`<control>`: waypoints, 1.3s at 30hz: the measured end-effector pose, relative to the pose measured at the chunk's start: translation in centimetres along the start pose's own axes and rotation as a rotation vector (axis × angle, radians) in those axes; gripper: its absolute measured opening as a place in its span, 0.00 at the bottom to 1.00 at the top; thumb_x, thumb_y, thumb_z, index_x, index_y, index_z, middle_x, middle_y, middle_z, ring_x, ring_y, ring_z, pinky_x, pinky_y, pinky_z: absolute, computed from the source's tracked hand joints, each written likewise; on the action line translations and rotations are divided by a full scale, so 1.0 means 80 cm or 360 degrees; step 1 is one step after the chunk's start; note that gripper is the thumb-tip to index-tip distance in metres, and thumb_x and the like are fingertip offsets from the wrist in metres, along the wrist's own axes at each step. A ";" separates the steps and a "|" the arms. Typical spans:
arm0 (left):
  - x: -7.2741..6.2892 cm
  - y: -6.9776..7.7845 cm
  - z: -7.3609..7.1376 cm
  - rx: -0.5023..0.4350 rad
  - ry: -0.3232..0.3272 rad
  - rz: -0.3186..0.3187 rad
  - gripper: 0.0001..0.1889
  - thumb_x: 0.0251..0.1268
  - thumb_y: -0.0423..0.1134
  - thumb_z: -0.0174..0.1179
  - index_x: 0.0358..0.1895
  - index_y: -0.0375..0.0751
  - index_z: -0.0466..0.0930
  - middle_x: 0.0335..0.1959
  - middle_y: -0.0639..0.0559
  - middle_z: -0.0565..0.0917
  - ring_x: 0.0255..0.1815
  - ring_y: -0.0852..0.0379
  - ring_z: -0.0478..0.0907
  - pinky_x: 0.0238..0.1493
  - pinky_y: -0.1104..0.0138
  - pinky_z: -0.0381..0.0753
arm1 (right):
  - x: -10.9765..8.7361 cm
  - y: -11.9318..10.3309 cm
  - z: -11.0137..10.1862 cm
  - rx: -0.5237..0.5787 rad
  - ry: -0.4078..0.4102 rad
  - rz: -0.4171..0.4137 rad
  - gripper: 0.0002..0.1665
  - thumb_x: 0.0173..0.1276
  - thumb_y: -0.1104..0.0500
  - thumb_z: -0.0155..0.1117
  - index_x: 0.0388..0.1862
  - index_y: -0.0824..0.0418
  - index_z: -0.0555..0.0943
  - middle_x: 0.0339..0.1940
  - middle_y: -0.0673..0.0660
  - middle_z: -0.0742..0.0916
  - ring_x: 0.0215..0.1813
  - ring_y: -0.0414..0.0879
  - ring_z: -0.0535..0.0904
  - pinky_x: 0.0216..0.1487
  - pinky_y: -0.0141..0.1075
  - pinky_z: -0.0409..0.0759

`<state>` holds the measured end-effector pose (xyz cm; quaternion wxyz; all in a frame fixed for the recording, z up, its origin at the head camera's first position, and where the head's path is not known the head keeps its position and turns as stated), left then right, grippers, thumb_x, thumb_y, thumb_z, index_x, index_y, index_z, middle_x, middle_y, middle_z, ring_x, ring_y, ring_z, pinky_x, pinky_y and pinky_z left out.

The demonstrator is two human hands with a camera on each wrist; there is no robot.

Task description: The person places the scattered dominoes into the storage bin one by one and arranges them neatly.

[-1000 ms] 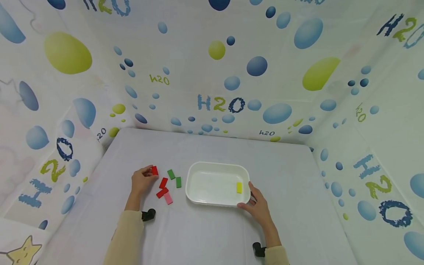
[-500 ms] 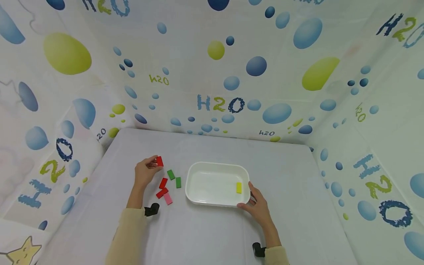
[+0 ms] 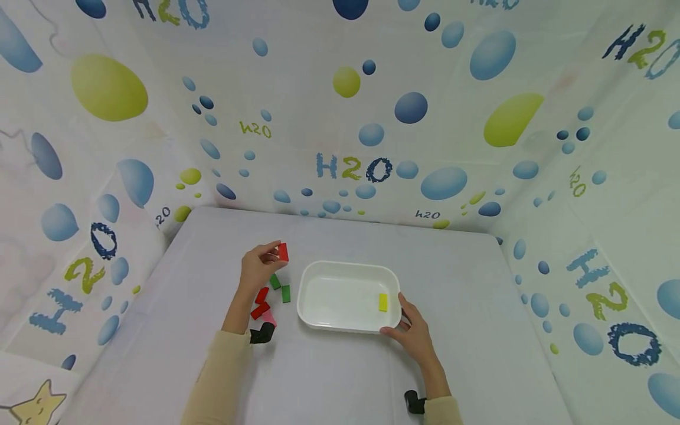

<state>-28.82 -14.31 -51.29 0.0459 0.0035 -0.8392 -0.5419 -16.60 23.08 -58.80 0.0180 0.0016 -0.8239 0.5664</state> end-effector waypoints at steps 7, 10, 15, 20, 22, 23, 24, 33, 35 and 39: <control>-0.007 0.025 0.042 -0.0005 -0.0080 0.0030 0.28 0.55 0.30 0.70 0.62 0.40 0.78 0.46 0.40 0.82 0.41 0.48 0.79 0.38 0.78 0.77 | 0.000 -0.001 0.000 -0.0004 0.0007 -0.0016 0.60 0.47 0.57 0.81 0.77 0.60 0.59 0.70 0.64 0.71 0.68 0.62 0.71 0.61 0.40 0.75; -0.011 0.031 0.061 0.0006 -0.0119 0.0026 0.28 0.54 0.30 0.70 0.62 0.41 0.78 0.45 0.40 0.82 0.41 0.49 0.79 0.40 0.73 0.80 | 0.000 -0.001 0.000 -0.0002 0.0011 -0.0012 0.60 0.46 0.58 0.81 0.77 0.59 0.60 0.70 0.64 0.71 0.68 0.62 0.71 0.61 0.40 0.75; -0.019 0.040 0.092 0.0001 -0.0183 0.0047 0.28 0.54 0.30 0.70 0.62 0.41 0.79 0.44 0.42 0.82 0.40 0.49 0.80 0.44 0.63 0.84 | -0.001 -0.002 0.000 -0.0014 0.0009 -0.0002 0.60 0.46 0.57 0.81 0.77 0.59 0.60 0.71 0.64 0.71 0.69 0.62 0.70 0.61 0.40 0.75; -0.023 0.045 0.123 -0.0054 -0.0248 0.0073 0.28 0.51 0.28 0.71 0.60 0.40 0.80 0.42 0.43 0.83 0.38 0.52 0.81 0.40 0.65 0.83 | -0.001 -0.001 -0.001 -0.0025 0.0013 0.0003 0.61 0.46 0.57 0.82 0.77 0.58 0.59 0.71 0.64 0.71 0.70 0.62 0.70 0.62 0.40 0.75; -0.025 0.046 0.134 -0.0072 -0.0279 0.0071 0.28 0.51 0.28 0.72 0.59 0.40 0.80 0.41 0.43 0.83 0.38 0.52 0.81 0.39 0.66 0.83 | -0.001 -0.001 0.000 -0.0022 0.0013 -0.0003 0.60 0.46 0.57 0.81 0.77 0.59 0.59 0.71 0.63 0.71 0.70 0.62 0.70 0.62 0.40 0.75; -0.026 0.047 0.140 -0.0075 -0.0293 0.0063 0.27 0.51 0.28 0.72 0.59 0.40 0.81 0.41 0.43 0.84 0.38 0.52 0.81 0.38 0.67 0.82 | -0.001 -0.002 0.000 -0.0023 0.0012 -0.0009 0.60 0.46 0.57 0.81 0.77 0.59 0.59 0.70 0.63 0.71 0.70 0.62 0.70 0.62 0.41 0.75; -0.026 0.047 0.146 -0.0075 -0.0311 0.0062 0.27 0.51 0.28 0.72 0.59 0.40 0.81 0.41 0.43 0.83 0.38 0.53 0.81 0.38 0.68 0.82 | -0.001 -0.002 0.000 -0.0024 0.0013 -0.0013 0.60 0.46 0.57 0.81 0.77 0.59 0.60 0.70 0.63 0.71 0.69 0.62 0.70 0.62 0.41 0.75; -0.031 0.051 0.196 -0.0050 -0.0405 0.0098 0.27 0.50 0.27 0.72 0.58 0.36 0.81 0.38 0.43 0.84 0.35 0.56 0.80 0.33 0.71 0.79 | -0.001 0.000 0.001 -0.0071 0.0013 0.0005 0.60 0.47 0.56 0.81 0.77 0.57 0.59 0.71 0.62 0.71 0.70 0.61 0.70 0.62 0.41 0.76; -0.032 0.050 0.205 -0.0031 -0.0417 0.0089 0.27 0.49 0.27 0.72 0.57 0.37 0.81 0.38 0.43 0.84 0.33 0.57 0.79 0.33 0.72 0.78 | 0.000 0.001 0.001 -0.0075 0.0011 0.0030 0.60 0.47 0.56 0.81 0.78 0.56 0.59 0.71 0.62 0.71 0.70 0.60 0.70 0.62 0.41 0.75; -0.038 0.050 0.222 0.0004 -0.0460 0.0078 0.27 0.49 0.26 0.71 0.57 0.37 0.81 0.38 0.43 0.84 0.33 0.57 0.79 0.33 0.72 0.79 | -0.001 0.002 0.001 -0.0070 0.0012 0.0069 0.60 0.47 0.56 0.81 0.78 0.55 0.59 0.71 0.62 0.71 0.71 0.60 0.69 0.62 0.41 0.75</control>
Point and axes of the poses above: each hand's wrist, its own x-axis towards the middle knuckle, its own z-axis out of the palm, y = z × x, the point moved 5 cm from there along x, towards the middle knuckle
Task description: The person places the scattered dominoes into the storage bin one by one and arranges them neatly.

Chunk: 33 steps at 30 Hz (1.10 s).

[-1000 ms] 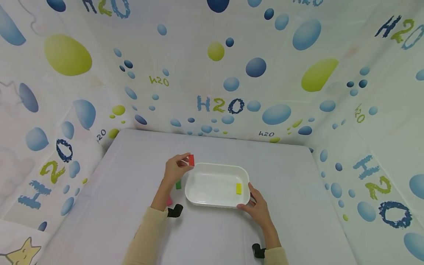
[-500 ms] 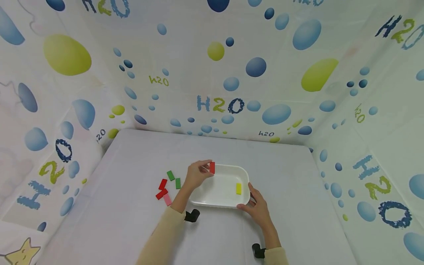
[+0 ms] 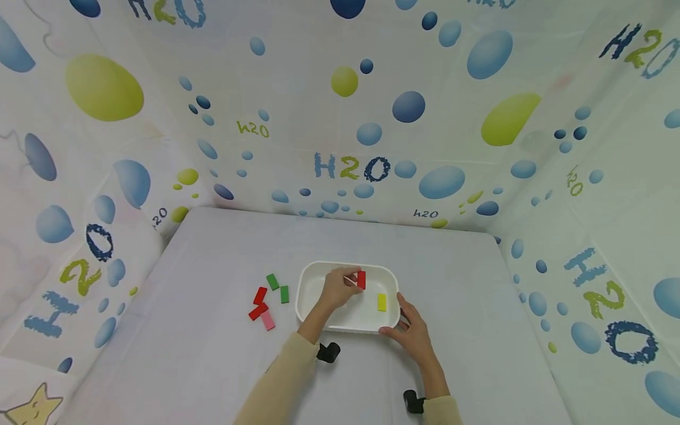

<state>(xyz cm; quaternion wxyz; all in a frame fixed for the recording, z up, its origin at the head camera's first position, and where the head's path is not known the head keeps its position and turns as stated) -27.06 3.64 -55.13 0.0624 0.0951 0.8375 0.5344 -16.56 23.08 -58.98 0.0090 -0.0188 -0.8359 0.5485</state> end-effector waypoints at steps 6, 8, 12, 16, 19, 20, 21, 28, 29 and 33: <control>-0.002 -0.002 0.020 -0.0010 -0.0062 -0.0021 0.26 0.49 0.24 0.69 0.57 0.35 0.81 0.36 0.42 0.84 0.32 0.56 0.79 0.31 0.71 0.79 | 0.000 0.000 0.000 0.0002 0.0003 -0.0024 0.60 0.48 0.57 0.81 0.78 0.56 0.59 0.71 0.62 0.71 0.70 0.61 0.70 0.62 0.41 0.75; -0.002 -0.003 0.026 -0.0013 -0.0082 -0.0042 0.26 0.50 0.24 0.69 0.57 0.34 0.81 0.36 0.42 0.84 0.32 0.56 0.79 0.31 0.70 0.79 | 0.000 0.000 0.000 0.0006 0.0004 -0.0022 0.60 0.47 0.57 0.81 0.77 0.56 0.59 0.71 0.62 0.71 0.70 0.60 0.70 0.61 0.40 0.75; -0.002 -0.007 0.036 0.0008 -0.0125 -0.0105 0.26 0.50 0.24 0.68 0.57 0.34 0.81 0.35 0.44 0.83 0.32 0.55 0.78 0.29 0.70 0.78 | -0.001 -0.002 0.001 0.0012 0.0009 -0.0010 0.60 0.47 0.57 0.81 0.77 0.55 0.60 0.70 0.61 0.72 0.69 0.60 0.71 0.61 0.40 0.76; -0.001 -0.010 0.042 0.0054 -0.0152 -0.0141 0.26 0.47 0.22 0.66 0.56 0.33 0.81 0.32 0.45 0.82 0.30 0.57 0.75 0.27 0.72 0.74 | -0.001 -0.003 0.000 0.0003 0.0015 -0.0028 0.59 0.48 0.57 0.81 0.77 0.57 0.60 0.70 0.63 0.72 0.69 0.61 0.71 0.60 0.40 0.76; 0.000 -0.011 0.046 0.0131 -0.0165 -0.0114 0.26 0.46 0.22 0.67 0.55 0.32 0.82 0.31 0.46 0.82 0.28 0.59 0.72 0.27 0.73 0.71 | 0.000 -0.002 0.000 -0.0008 0.0017 -0.0056 0.59 0.48 0.57 0.80 0.77 0.58 0.59 0.70 0.64 0.72 0.69 0.63 0.71 0.60 0.42 0.76; 0.001 -0.011 0.047 0.0157 -0.0170 -0.0102 0.26 0.46 0.22 0.67 0.55 0.32 0.82 0.30 0.46 0.82 0.28 0.59 0.72 0.27 0.73 0.71 | 0.000 -0.002 0.000 -0.0011 0.0018 -0.0068 0.59 0.48 0.57 0.80 0.77 0.58 0.59 0.70 0.65 0.72 0.68 0.63 0.71 0.60 0.42 0.76; 0.001 -0.011 0.048 0.0186 -0.0172 -0.0080 0.26 0.45 0.22 0.68 0.54 0.32 0.82 0.29 0.46 0.83 0.27 0.59 0.71 0.27 0.74 0.70 | 0.000 -0.001 0.000 -0.0010 0.0019 -0.0075 0.59 0.48 0.57 0.80 0.77 0.58 0.60 0.70 0.65 0.72 0.68 0.63 0.71 0.60 0.42 0.76; 0.002 -0.015 0.058 0.0272 -0.0251 -0.0108 0.26 0.46 0.22 0.68 0.55 0.32 0.82 0.27 0.49 0.80 0.27 0.59 0.70 0.27 0.73 0.69 | 0.001 -0.001 0.001 0.0012 0.0023 -0.0116 0.58 0.48 0.58 0.80 0.77 0.59 0.60 0.69 0.65 0.72 0.67 0.63 0.72 0.59 0.39 0.77; 0.002 -0.016 0.059 0.0276 -0.0258 -0.0111 0.26 0.46 0.22 0.68 0.55 0.32 0.82 0.27 0.49 0.79 0.27 0.59 0.70 0.27 0.73 0.69 | 0.001 -0.001 0.001 0.0024 0.0022 -0.0113 0.58 0.48 0.58 0.80 0.77 0.59 0.61 0.70 0.65 0.72 0.67 0.63 0.72 0.59 0.39 0.77; 0.001 -0.016 0.063 0.0305 -0.0275 -0.0103 0.26 0.44 0.23 0.69 0.54 0.32 0.83 0.26 0.50 0.79 0.27 0.59 0.69 0.27 0.73 0.69 | 0.001 -0.002 0.001 0.0053 0.0011 -0.0124 0.58 0.48 0.60 0.80 0.77 0.59 0.61 0.70 0.66 0.72 0.67 0.64 0.72 0.59 0.42 0.77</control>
Point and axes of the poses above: each hand's wrist, its own x-axis towards the middle knuckle, its own z-axis out of the palm, y = z × x, the point moved 5 cm from there along x, towards the middle knuckle
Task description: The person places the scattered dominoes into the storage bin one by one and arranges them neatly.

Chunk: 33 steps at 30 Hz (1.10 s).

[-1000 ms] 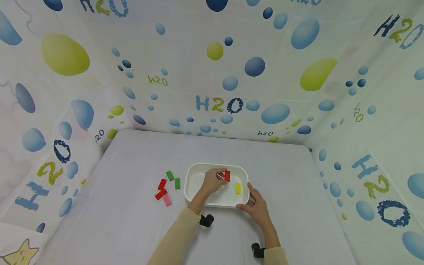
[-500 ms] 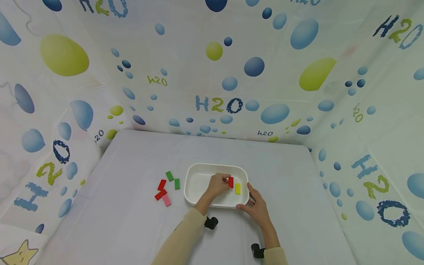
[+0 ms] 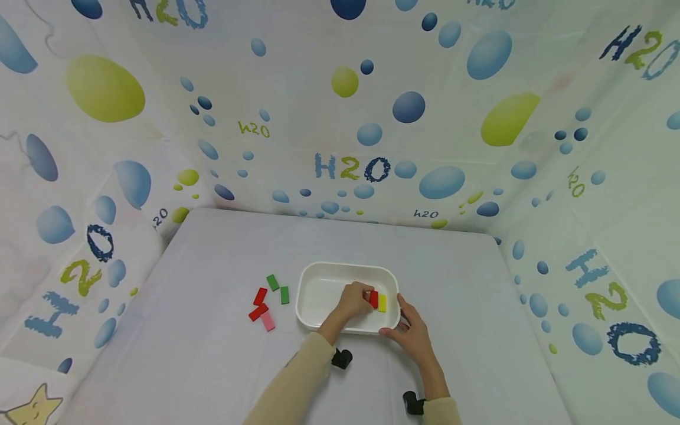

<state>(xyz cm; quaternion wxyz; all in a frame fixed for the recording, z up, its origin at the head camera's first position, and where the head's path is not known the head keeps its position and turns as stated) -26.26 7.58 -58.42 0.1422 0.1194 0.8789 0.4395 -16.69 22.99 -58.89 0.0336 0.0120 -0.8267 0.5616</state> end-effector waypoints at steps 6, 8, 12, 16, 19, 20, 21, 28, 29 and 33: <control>0.001 0.001 0.000 0.0046 0.0016 0.0024 0.27 0.41 0.23 0.70 0.52 0.32 0.83 0.25 0.49 0.80 0.25 0.60 0.69 0.27 0.73 0.68 | 0.000 0.000 0.000 -0.0001 0.0004 -0.0005 0.58 0.48 0.59 0.80 0.76 0.59 0.61 0.69 0.66 0.72 0.67 0.63 0.72 0.59 0.39 0.77; 0.001 0.000 0.001 0.0062 0.0012 0.0013 0.27 0.41 0.24 0.70 0.53 0.33 0.83 0.25 0.50 0.79 0.26 0.60 0.68 0.27 0.73 0.67 | 0.000 0.000 0.000 0.0006 0.0004 0.0009 0.58 0.48 0.59 0.80 0.77 0.58 0.61 0.70 0.65 0.72 0.68 0.62 0.72 0.59 0.38 0.77; 0.001 -0.001 0.002 0.0065 -0.0002 -0.0003 0.26 0.42 0.25 0.71 0.53 0.33 0.84 0.25 0.51 0.78 0.26 0.60 0.68 0.28 0.73 0.67 | -0.001 0.002 0.001 0.0007 -0.0001 0.0036 0.59 0.47 0.59 0.81 0.77 0.56 0.60 0.70 0.64 0.72 0.68 0.61 0.71 0.60 0.39 0.76; 0.001 0.000 0.002 0.0072 0.0005 0.0022 0.25 0.42 0.25 0.72 0.51 0.34 0.84 0.24 0.52 0.78 0.25 0.61 0.68 0.27 0.74 0.67 | -0.001 0.003 0.001 -0.0005 -0.0007 0.0033 0.60 0.47 0.58 0.81 0.77 0.56 0.59 0.70 0.64 0.72 0.68 0.61 0.71 0.60 0.40 0.76; 0.001 0.001 0.002 0.0085 0.0008 0.0047 0.25 0.41 0.25 0.72 0.51 0.34 0.85 0.23 0.53 0.78 0.24 0.62 0.68 0.27 0.74 0.66 | -0.001 0.003 0.002 0.0001 -0.0007 0.0034 0.60 0.47 0.59 0.81 0.77 0.57 0.60 0.70 0.64 0.72 0.68 0.61 0.71 0.60 0.40 0.76; 0.000 0.001 0.002 0.0088 0.0007 0.0052 0.26 0.41 0.25 0.72 0.51 0.34 0.85 0.23 0.53 0.78 0.24 0.62 0.67 0.26 0.74 0.66 | -0.001 0.003 0.002 0.0004 -0.0007 0.0037 0.60 0.47 0.59 0.81 0.77 0.56 0.60 0.70 0.64 0.72 0.68 0.61 0.71 0.60 0.40 0.76; 0.000 0.001 0.003 0.0087 0.0004 0.0052 0.26 0.41 0.24 0.71 0.51 0.34 0.85 0.23 0.53 0.77 0.24 0.62 0.67 0.26 0.74 0.66 | -0.001 0.003 0.002 0.0008 -0.0006 0.0041 0.60 0.46 0.59 0.81 0.77 0.56 0.60 0.70 0.63 0.72 0.68 0.61 0.71 0.60 0.40 0.76; -0.002 0.001 0.003 0.0102 -0.0007 0.0036 0.26 0.43 0.24 0.70 0.54 0.34 0.83 0.22 0.55 0.74 0.24 0.61 0.66 0.26 0.73 0.64 | -0.001 0.002 0.001 -0.0005 0.0002 0.0054 0.60 0.47 0.58 0.81 0.77 0.56 0.60 0.70 0.64 0.72 0.69 0.61 0.71 0.61 0.41 0.75; -0.002 0.001 0.003 0.0105 -0.0008 0.0038 0.26 0.43 0.24 0.70 0.53 0.34 0.83 0.22 0.55 0.74 0.24 0.61 0.66 0.26 0.73 0.64 | -0.001 0.002 0.001 -0.0006 0.0002 0.0055 0.60 0.47 0.58 0.81 0.77 0.56 0.60 0.70 0.64 0.72 0.69 0.61 0.71 0.60 0.41 0.76; -0.004 0.003 0.002 0.0109 -0.0010 0.0055 0.26 0.43 0.24 0.70 0.53 0.34 0.83 0.22 0.54 0.74 0.24 0.61 0.66 0.25 0.74 0.64 | -0.001 0.002 0.001 0.0001 -0.0003 0.0057 0.60 0.47 0.58 0.81 0.77 0.56 0.60 0.70 0.63 0.72 0.69 0.61 0.71 0.61 0.41 0.75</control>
Point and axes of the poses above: each hand's wrist, its own x-axis towards the middle knuckle, its own z-axis out of the palm, y = z × x, the point moved 5 cm from there along x, towards the middle knuckle
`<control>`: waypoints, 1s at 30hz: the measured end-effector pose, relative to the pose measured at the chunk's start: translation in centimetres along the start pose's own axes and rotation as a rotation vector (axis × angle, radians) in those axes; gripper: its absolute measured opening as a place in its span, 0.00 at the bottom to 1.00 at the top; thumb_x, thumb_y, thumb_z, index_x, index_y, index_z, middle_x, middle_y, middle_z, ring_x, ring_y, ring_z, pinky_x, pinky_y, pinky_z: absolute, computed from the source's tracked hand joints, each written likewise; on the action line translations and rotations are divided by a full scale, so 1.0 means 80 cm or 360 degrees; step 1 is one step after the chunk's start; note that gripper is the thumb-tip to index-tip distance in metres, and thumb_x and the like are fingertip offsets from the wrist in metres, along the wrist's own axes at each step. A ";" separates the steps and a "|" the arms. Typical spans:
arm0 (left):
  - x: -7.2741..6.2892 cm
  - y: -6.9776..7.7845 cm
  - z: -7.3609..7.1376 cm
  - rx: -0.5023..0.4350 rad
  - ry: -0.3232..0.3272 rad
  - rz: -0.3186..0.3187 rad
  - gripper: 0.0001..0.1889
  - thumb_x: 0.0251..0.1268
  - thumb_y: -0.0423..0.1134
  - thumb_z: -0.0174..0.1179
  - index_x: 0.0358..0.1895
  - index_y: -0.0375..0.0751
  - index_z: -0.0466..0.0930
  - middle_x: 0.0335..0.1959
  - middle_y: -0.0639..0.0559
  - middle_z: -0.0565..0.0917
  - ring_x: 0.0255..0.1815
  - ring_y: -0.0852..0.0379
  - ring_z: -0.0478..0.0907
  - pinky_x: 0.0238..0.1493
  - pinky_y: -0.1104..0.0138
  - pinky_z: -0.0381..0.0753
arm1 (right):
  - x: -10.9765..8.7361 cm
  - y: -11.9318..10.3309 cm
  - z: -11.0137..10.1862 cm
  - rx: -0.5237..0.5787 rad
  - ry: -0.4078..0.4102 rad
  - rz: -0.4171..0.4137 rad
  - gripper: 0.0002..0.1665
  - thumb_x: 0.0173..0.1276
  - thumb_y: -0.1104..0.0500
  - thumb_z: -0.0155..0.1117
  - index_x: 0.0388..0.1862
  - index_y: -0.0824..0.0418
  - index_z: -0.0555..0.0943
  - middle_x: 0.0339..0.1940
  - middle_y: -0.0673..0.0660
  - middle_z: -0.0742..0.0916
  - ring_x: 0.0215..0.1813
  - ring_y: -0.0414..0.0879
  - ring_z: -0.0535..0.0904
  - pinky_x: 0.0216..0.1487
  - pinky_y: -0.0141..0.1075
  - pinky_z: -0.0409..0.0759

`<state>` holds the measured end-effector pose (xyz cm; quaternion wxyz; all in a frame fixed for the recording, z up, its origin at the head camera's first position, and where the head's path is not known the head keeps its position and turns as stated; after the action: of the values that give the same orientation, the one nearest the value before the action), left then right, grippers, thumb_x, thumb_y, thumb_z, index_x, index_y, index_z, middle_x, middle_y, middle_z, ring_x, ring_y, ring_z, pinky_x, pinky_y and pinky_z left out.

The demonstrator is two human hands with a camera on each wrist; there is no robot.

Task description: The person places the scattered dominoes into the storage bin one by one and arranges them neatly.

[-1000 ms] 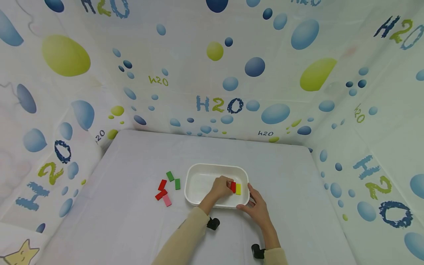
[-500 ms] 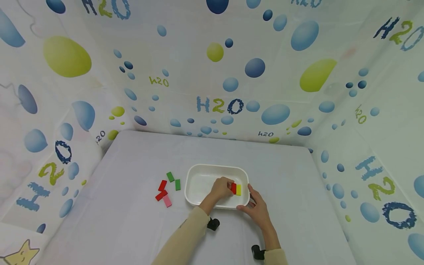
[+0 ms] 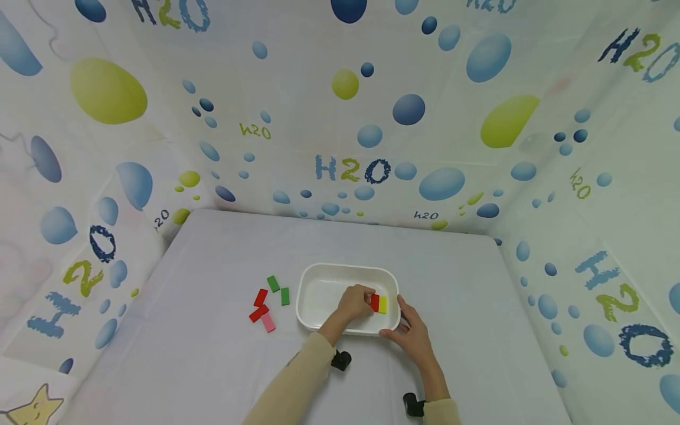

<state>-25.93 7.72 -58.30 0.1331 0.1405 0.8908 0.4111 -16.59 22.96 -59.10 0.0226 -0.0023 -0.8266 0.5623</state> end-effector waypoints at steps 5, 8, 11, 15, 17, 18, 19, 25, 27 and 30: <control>-0.002 0.002 -0.004 0.0023 0.0020 0.0053 0.26 0.44 0.25 0.70 0.53 0.33 0.83 0.23 0.52 0.77 0.23 0.62 0.67 0.26 0.74 0.65 | 0.001 0.001 0.000 0.0005 0.0006 -0.0008 0.60 0.46 0.58 0.81 0.77 0.56 0.60 0.70 0.64 0.72 0.69 0.62 0.71 0.60 0.40 0.76; -0.002 0.004 -0.007 0.0039 0.0046 0.0086 0.26 0.46 0.27 0.69 0.55 0.34 0.82 0.25 0.51 0.79 0.24 0.62 0.67 0.27 0.73 0.67 | 0.002 0.000 0.000 -0.0001 0.0014 -0.0044 0.59 0.47 0.58 0.81 0.77 0.58 0.60 0.70 0.65 0.72 0.68 0.63 0.71 0.59 0.38 0.77; -0.003 0.005 -0.010 0.0029 0.0063 0.0097 0.26 0.47 0.29 0.70 0.56 0.36 0.82 0.28 0.49 0.81 0.26 0.61 0.68 0.29 0.72 0.69 | 0.002 -0.001 0.000 -0.0002 0.0019 -0.0063 0.59 0.47 0.59 0.81 0.77 0.59 0.60 0.70 0.66 0.72 0.67 0.64 0.71 0.58 0.37 0.78; -0.004 0.006 -0.012 0.0037 0.0075 0.0107 0.26 0.50 0.31 0.69 0.58 0.38 0.81 0.31 0.49 0.81 0.28 0.61 0.71 0.31 0.72 0.71 | 0.001 0.000 0.000 0.0003 0.0016 -0.0038 0.59 0.47 0.58 0.81 0.77 0.56 0.61 0.70 0.64 0.72 0.67 0.62 0.72 0.59 0.37 0.77; -0.006 0.007 -0.014 0.0059 0.0096 0.0139 0.26 0.51 0.32 0.69 0.58 0.39 0.81 0.32 0.49 0.82 0.28 0.61 0.72 0.32 0.72 0.73 | 0.001 0.001 0.001 0.0010 0.0008 -0.0020 0.60 0.47 0.57 0.81 0.77 0.55 0.60 0.71 0.64 0.71 0.68 0.61 0.71 0.59 0.38 0.77; -0.008 0.008 -0.017 0.0063 0.0109 0.0158 0.26 0.52 0.32 0.69 0.59 0.39 0.81 0.32 0.48 0.82 0.29 0.60 0.73 0.32 0.72 0.73 | 0.001 0.001 0.001 0.0008 0.0003 -0.0013 0.60 0.47 0.57 0.81 0.77 0.55 0.60 0.71 0.63 0.71 0.69 0.61 0.71 0.60 0.39 0.76; -0.011 0.009 -0.019 0.0059 0.0123 0.0178 0.26 0.52 0.32 0.69 0.59 0.39 0.80 0.33 0.47 0.83 0.29 0.59 0.74 0.33 0.71 0.74 | 0.001 0.002 0.001 0.0006 0.0000 -0.0006 0.60 0.47 0.57 0.81 0.77 0.55 0.60 0.71 0.63 0.71 0.69 0.61 0.71 0.60 0.40 0.76; -0.029 0.015 -0.043 0.0006 0.0235 0.0302 0.26 0.55 0.33 0.70 0.60 0.40 0.79 0.37 0.44 0.84 0.32 0.57 0.78 0.34 0.72 0.77 | 0.002 0.004 0.002 -0.0011 0.0002 0.0055 0.59 0.48 0.59 0.80 0.78 0.54 0.59 0.71 0.62 0.71 0.71 0.59 0.69 0.62 0.42 0.75; -0.039 0.019 -0.054 -0.0023 0.0288 0.0355 0.27 0.54 0.33 0.70 0.60 0.39 0.79 0.37 0.43 0.83 0.32 0.56 0.79 0.34 0.72 0.77 | 0.001 0.001 0.002 -0.0018 0.0004 0.0064 0.59 0.49 0.61 0.80 0.78 0.56 0.59 0.72 0.64 0.70 0.71 0.61 0.69 0.62 0.43 0.74; -0.055 0.024 -0.073 -0.0058 0.0374 0.0413 0.27 0.54 0.33 0.71 0.60 0.39 0.79 0.37 0.42 0.83 0.33 0.55 0.81 0.35 0.72 0.79 | -0.002 -0.015 0.002 -0.0028 -0.0001 0.0050 0.58 0.49 0.64 0.79 0.77 0.61 0.58 0.71 0.67 0.70 0.70 0.64 0.68 0.62 0.46 0.74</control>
<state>-23.68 3.24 -52.63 -0.0235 0.2029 0.8669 0.4546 -16.42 22.40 -58.04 0.0135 -0.0153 -0.8314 0.5553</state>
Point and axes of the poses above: each hand's wrist, its own x-axis towards the middle knuckle, its own z-axis out of the palm, y = z × x, the point moved 5 cm from there along x, towards the middle knuckle
